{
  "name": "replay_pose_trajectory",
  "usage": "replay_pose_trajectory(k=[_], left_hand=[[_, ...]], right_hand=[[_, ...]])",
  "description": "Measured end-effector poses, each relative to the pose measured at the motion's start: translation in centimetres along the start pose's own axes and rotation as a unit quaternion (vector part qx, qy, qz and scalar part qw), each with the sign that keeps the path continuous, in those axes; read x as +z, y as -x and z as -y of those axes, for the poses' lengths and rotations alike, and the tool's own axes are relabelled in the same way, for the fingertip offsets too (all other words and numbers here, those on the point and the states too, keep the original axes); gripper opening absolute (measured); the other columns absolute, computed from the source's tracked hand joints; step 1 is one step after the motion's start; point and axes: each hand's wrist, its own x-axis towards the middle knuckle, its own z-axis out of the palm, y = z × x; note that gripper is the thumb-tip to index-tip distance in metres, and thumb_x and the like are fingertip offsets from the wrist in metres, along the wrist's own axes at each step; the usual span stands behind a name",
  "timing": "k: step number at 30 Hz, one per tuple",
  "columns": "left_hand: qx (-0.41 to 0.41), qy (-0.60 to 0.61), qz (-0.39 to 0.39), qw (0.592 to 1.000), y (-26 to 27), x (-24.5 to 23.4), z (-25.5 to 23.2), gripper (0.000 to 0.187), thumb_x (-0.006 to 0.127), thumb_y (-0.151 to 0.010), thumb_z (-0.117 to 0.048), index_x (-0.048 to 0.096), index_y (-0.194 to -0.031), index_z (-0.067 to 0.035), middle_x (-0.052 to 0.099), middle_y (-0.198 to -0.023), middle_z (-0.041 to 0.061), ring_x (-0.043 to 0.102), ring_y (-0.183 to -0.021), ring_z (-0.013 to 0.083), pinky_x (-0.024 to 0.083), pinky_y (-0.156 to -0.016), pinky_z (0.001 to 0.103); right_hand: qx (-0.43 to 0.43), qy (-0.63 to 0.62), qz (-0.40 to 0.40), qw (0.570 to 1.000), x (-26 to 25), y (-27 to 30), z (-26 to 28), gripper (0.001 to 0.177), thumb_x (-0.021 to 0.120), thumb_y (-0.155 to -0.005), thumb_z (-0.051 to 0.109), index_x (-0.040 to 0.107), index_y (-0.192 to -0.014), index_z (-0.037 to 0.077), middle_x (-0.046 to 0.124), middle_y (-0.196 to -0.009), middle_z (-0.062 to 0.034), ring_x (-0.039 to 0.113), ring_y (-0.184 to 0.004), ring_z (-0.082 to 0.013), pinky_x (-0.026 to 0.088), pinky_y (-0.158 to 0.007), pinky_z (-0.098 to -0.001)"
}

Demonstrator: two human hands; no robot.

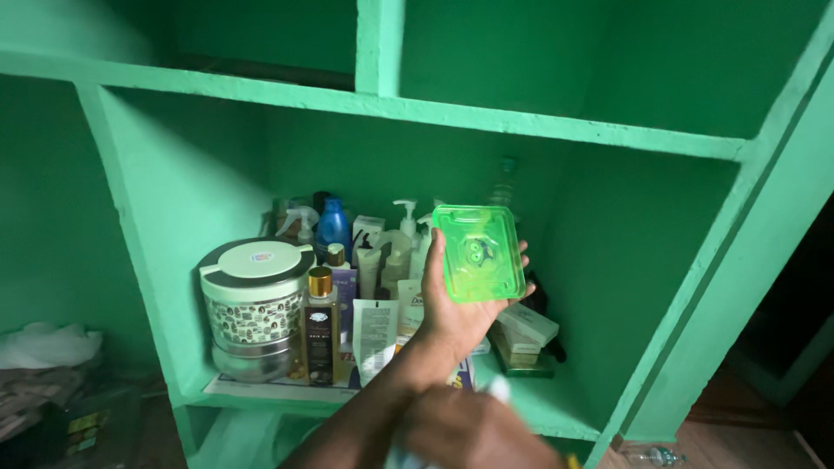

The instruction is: The person wipes down several bottles and tubes of cosmetic products on a green shelf using a cloth and rearranges them within the cubby.

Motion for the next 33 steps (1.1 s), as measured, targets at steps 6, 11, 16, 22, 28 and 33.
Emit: replay_pose_trajectory(k=[6,11,16,22,28,33], left_hand=[[-0.028,0.074,0.038,0.996,0.4,-0.7,0.1,0.083,0.041,-0.097,-0.074,0.051,-0.145,-0.007,0.06,-0.136,0.019,0.058,-0.124,0.0323,0.049,-0.105,0.051],[-0.008,0.07,-0.061,0.996,0.9,0.4,0.1,0.072,0.048,-0.099,-0.069,0.054,-0.142,-0.012,0.061,-0.134,0.01,0.057,-0.125,0.0284,0.046,-0.106,0.049],[-0.006,-0.006,-0.034,0.999,1.6,0.7,-0.7,0.074,0.051,-0.094,-0.071,0.056,-0.142,-0.016,0.061,-0.134,0.009,0.056,-0.122,0.028,0.045,-0.104,0.053],[-0.038,0.002,-0.093,0.995,1.5,0.2,0.1,0.073,0.05,-0.087,-0.072,0.058,-0.138,-0.019,0.064,-0.13,0.006,0.06,-0.122,0.0247,0.048,-0.103,0.052],[-0.03,-0.051,-0.078,0.995,1.7,-0.4,-0.1,0.069,0.051,-0.096,-0.071,0.058,-0.137,-0.016,0.063,-0.125,0.006,0.059,-0.114,0.024,0.048,-0.095,0.047],[-0.068,-0.07,-0.117,0.988,1.4,-0.4,-0.7,0.07,0.049,-0.087,-0.073,0.059,-0.133,-0.021,0.066,-0.123,0.002,0.062,-0.111,0.0207,0.05,-0.089,0.047]], right_hand=[[0.144,0.142,-0.157,0.967,-2.6,-3.3,-3.9,0.045,0.091,-0.066,0.011,0.067,-0.105,0.01,0.066,-0.104,-0.0068,0.067,-0.094,-0.0259,0.056,-0.075,-0.0385],[0.108,0.128,-0.09,0.982,-3.5,-4.4,-5.7,0.065,0.086,-0.051,0.004,0.071,-0.114,0.005,0.055,-0.131,-0.0204,0.053,-0.124,-0.0398,0.058,-0.088,-0.0418],[0.129,0.212,-0.172,0.953,-4.9,-4.5,-7.9,0.054,0.081,-0.06,-0.001,0.067,-0.112,0.006,0.063,-0.131,-0.0145,0.06,-0.128,-0.0373,0.053,-0.101,-0.0477],[0.024,0.188,-0.118,0.975,-4.1,-5.2,-8.5,0.053,0.083,-0.054,0.003,0.071,-0.106,0.006,0.067,-0.114,-0.0147,0.063,-0.106,-0.0364,0.053,-0.088,-0.0457],[0.153,0.122,-0.202,0.96,-3.3,-6.4,-10.2,0.052,0.068,-0.065,-0.012,0.068,-0.114,0.007,0.067,-0.124,-0.0111,0.066,-0.115,-0.0322,0.057,-0.09,-0.0406],[0.061,0.137,-0.121,0.981,-2.7,-7.2,-11.1,0.057,0.067,-0.056,-0.01,0.068,-0.112,0.004,0.07,-0.118,-0.0154,0.065,-0.101,-0.039,0.056,-0.085,-0.043]])
